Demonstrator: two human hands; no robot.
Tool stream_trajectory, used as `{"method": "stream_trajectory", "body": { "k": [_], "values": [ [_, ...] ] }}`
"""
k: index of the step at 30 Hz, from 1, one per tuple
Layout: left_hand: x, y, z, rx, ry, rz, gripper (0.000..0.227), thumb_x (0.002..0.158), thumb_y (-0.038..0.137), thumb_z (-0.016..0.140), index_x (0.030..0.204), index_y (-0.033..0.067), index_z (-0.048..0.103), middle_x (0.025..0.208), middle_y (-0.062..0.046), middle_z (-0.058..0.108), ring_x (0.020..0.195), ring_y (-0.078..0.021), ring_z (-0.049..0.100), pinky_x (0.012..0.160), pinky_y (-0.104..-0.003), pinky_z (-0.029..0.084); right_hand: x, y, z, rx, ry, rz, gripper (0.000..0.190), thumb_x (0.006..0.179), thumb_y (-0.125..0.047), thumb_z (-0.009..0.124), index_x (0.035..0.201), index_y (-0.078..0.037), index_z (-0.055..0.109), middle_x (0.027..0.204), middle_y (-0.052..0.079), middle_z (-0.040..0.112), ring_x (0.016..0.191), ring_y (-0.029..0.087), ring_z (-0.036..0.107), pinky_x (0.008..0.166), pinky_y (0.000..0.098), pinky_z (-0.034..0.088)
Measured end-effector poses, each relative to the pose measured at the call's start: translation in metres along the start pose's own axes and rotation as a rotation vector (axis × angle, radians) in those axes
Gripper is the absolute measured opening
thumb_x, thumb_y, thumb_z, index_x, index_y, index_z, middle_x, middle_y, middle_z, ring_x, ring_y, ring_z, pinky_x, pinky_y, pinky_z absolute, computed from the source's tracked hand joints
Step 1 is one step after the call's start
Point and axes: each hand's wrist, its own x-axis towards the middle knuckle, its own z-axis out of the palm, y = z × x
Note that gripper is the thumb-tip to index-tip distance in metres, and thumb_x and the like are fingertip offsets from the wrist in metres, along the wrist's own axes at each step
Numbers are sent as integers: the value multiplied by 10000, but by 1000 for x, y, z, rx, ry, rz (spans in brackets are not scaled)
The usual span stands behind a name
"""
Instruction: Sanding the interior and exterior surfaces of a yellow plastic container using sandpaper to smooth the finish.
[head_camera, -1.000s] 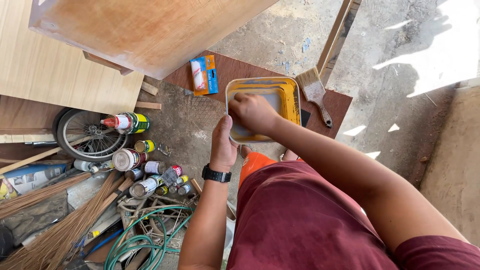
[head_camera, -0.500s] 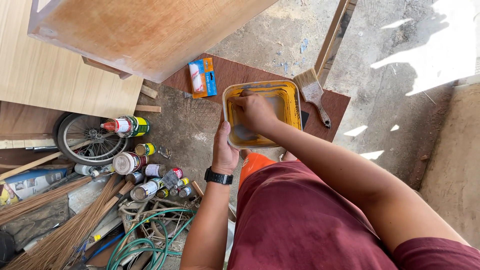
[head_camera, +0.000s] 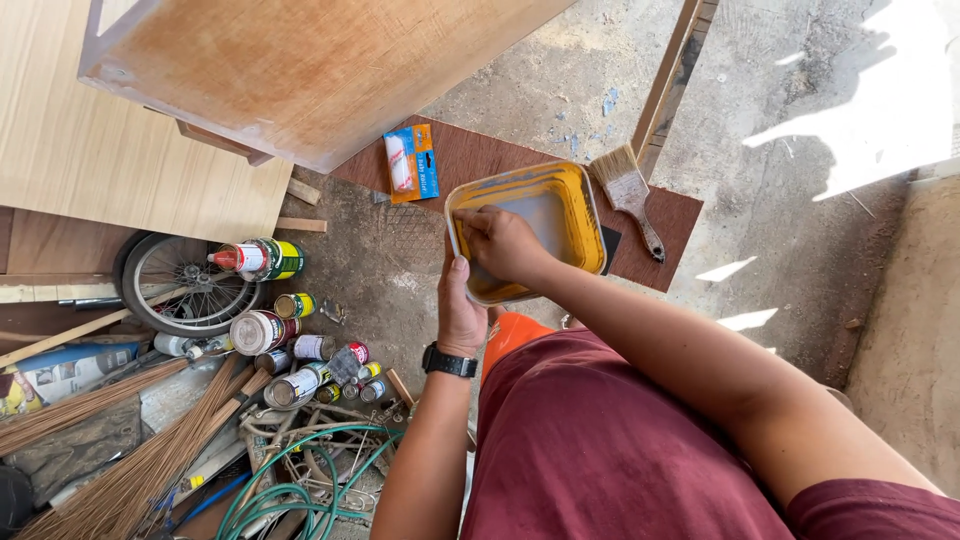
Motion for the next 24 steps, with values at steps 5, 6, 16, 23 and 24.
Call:
{"method": "stream_trajectory", "body": {
  "k": [5, 6, 16, 23, 24],
  "values": [
    [1, 2, 8, -37, 62, -37, 638, 1127, 313, 550, 1735, 239, 370, 1631, -217, 552, 1416, -456, 600, 1121, -648, 559, -1, -7, -4, 91, -8, 80, 372, 1007, -197, 683, 1361, -167, 792, 1097, 165, 801, 1061, 438, 769, 889, 546, 620],
    [9, -11, -11, -24, 58, -32, 619, 1133, 283, 559, 1727, 227, 392, 1606, -227, 572, 1398, -461, 612, 1112, -647, 566, -3, -11, -4, 99, -21, 81, 362, 1009, -190, 690, 1351, -135, 792, 1104, 179, 805, 1057, 460, 768, 888, 558, 616],
    [15, -10, -3, -33, 42, -25, 636, 1132, 252, 566, 1736, 217, 367, 1570, -244, 600, 1368, -429, 642, 1103, -617, 587, -1, -11, -18, 6, -146, 40, 334, 1014, -174, 659, 1299, -96, 815, 1111, 202, 797, 1066, 481, 761, 927, 571, 604],
    [18, 3, -2, 90, 63, 32, 660, 1138, 256, 561, 1754, 199, 329, 1503, -201, 637, 1330, -334, 637, 1103, -554, 599, -19, -32, -23, -121, -357, 75, 259, 957, -225, 624, 1049, -92, 826, 986, 184, 802, 1026, 469, 768, 924, 560, 607],
    [19, 3, -2, 125, 78, 40, 655, 1135, 258, 560, 1748, 180, 343, 1488, -190, 646, 1314, -319, 644, 1094, -533, 608, -24, -26, -21, -149, -417, 114, 262, 928, -264, 633, 1012, -99, 818, 961, 186, 805, 1031, 460, 770, 932, 571, 608]
  ]
}}
